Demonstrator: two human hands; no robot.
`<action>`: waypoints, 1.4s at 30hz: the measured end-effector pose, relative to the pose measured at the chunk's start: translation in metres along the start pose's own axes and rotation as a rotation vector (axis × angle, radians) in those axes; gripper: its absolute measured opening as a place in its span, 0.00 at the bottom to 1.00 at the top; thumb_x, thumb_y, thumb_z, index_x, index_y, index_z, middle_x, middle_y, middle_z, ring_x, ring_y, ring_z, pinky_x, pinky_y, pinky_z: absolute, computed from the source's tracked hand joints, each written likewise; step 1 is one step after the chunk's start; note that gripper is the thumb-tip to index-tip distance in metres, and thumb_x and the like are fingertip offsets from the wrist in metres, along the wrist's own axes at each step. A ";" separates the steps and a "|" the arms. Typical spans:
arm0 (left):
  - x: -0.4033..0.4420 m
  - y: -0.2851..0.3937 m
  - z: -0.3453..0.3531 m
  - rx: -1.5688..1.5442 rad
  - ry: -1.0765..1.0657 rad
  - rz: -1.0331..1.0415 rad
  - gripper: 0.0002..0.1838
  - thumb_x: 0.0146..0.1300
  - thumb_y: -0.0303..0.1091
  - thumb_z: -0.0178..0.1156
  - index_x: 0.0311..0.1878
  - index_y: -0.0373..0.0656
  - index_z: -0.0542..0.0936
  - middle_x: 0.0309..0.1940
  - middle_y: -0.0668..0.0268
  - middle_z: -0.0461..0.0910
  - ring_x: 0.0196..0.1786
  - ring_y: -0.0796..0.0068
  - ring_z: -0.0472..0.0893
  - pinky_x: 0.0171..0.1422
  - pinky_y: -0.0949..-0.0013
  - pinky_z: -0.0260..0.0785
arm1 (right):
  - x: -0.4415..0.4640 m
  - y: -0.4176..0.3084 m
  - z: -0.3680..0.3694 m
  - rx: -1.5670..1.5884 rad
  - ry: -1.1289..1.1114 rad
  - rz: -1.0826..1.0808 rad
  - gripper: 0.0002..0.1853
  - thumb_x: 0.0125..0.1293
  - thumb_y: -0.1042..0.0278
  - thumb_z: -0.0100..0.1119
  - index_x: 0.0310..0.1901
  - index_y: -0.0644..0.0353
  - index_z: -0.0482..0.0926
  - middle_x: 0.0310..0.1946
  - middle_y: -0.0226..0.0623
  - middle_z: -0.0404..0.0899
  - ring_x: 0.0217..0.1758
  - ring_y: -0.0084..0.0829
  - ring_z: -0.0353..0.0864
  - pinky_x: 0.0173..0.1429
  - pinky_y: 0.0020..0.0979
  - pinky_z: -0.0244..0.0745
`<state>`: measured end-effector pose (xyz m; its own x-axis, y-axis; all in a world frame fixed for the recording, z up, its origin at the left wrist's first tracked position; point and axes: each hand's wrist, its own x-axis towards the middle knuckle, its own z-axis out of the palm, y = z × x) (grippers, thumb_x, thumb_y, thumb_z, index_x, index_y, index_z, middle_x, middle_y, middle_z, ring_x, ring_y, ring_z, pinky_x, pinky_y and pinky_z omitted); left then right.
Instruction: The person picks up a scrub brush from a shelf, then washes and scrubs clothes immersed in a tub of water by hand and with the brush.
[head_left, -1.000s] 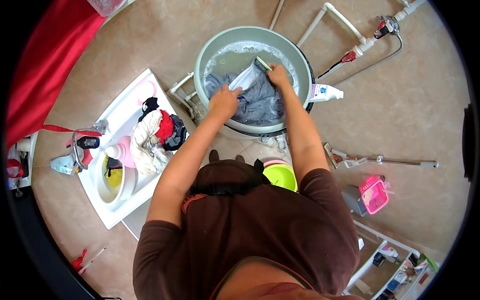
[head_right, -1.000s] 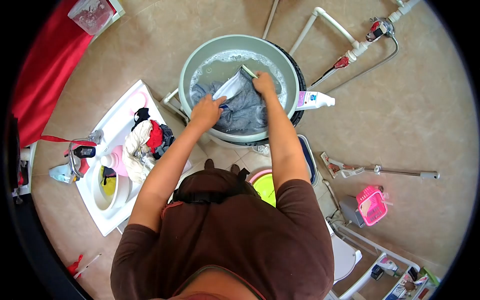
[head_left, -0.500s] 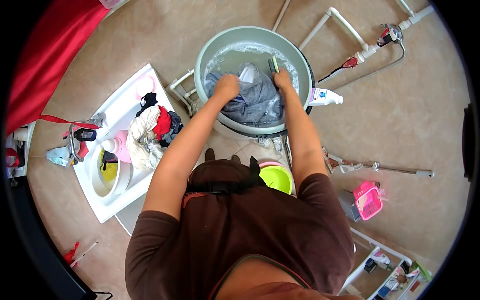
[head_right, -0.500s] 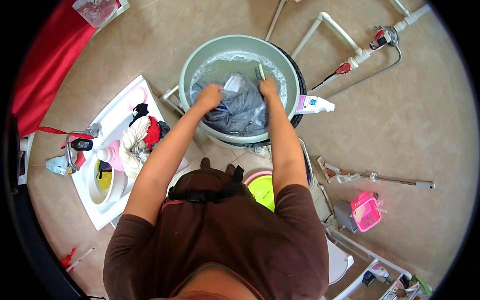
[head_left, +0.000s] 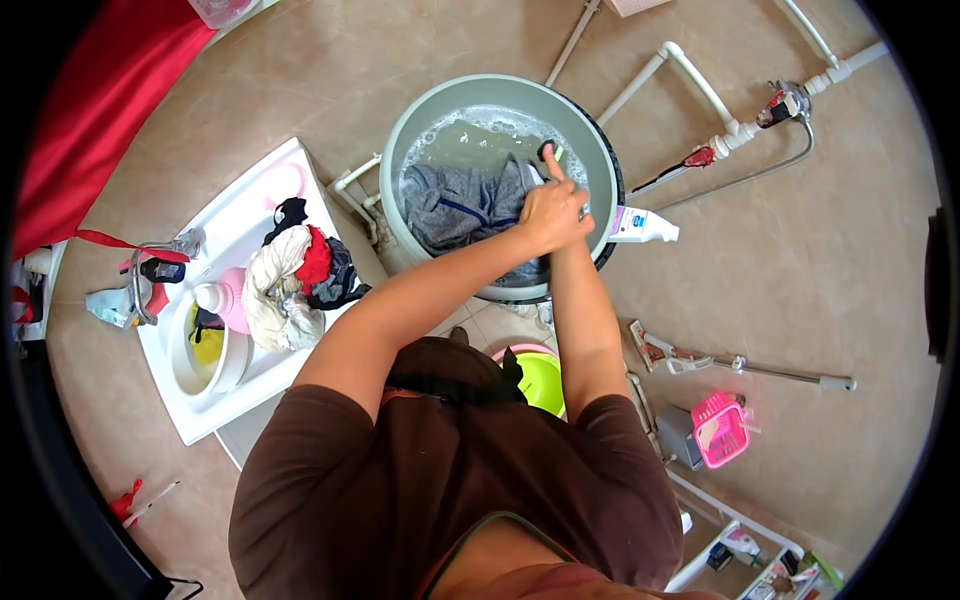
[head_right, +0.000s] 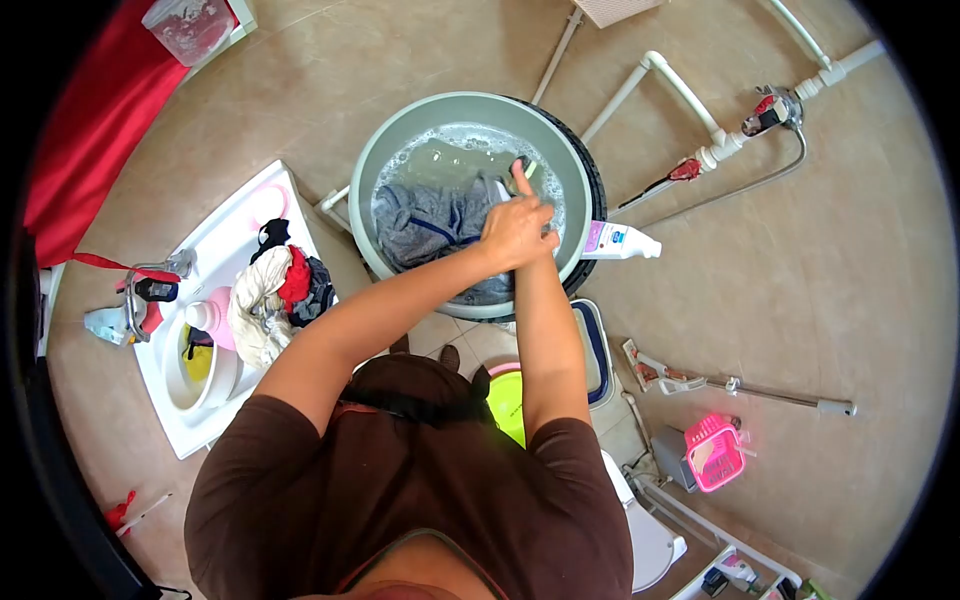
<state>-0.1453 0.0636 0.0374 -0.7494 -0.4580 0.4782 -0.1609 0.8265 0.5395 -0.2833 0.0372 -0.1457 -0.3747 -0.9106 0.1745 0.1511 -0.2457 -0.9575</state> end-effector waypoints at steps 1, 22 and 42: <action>0.000 -0.003 0.007 0.036 0.013 0.024 0.12 0.56 0.44 0.59 0.27 0.46 0.80 0.28 0.59 0.80 0.32 0.55 0.82 0.36 0.54 0.74 | -0.007 -0.009 0.000 0.061 -0.062 0.037 0.19 0.72 0.54 0.47 0.55 0.57 0.73 0.48 0.38 0.78 0.50 0.32 0.78 0.51 0.32 0.75; 0.045 -0.058 0.053 0.107 -0.211 -0.330 0.19 0.59 0.53 0.58 0.32 0.47 0.85 0.31 0.55 0.83 0.35 0.54 0.83 0.42 0.55 0.75 | 0.023 -0.049 0.032 0.373 0.450 0.517 0.21 0.69 0.53 0.53 0.52 0.62 0.75 0.45 0.40 0.79 0.50 0.33 0.77 0.51 0.34 0.74; 0.047 -0.184 -0.011 0.259 0.027 -0.661 0.30 0.66 0.62 0.48 0.35 0.42 0.84 0.34 0.50 0.83 0.40 0.50 0.83 0.44 0.51 0.73 | 0.037 -0.096 0.052 0.293 0.478 0.617 0.19 0.69 0.56 0.54 0.51 0.64 0.74 0.46 0.46 0.77 0.42 0.37 0.78 0.44 0.40 0.76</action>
<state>-0.1441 -0.1139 -0.0322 -0.4260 -0.8958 0.1265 -0.7265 0.4221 0.5423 -0.2643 0.0096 -0.0349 -0.4846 -0.6869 -0.5415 0.6636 0.1146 -0.7392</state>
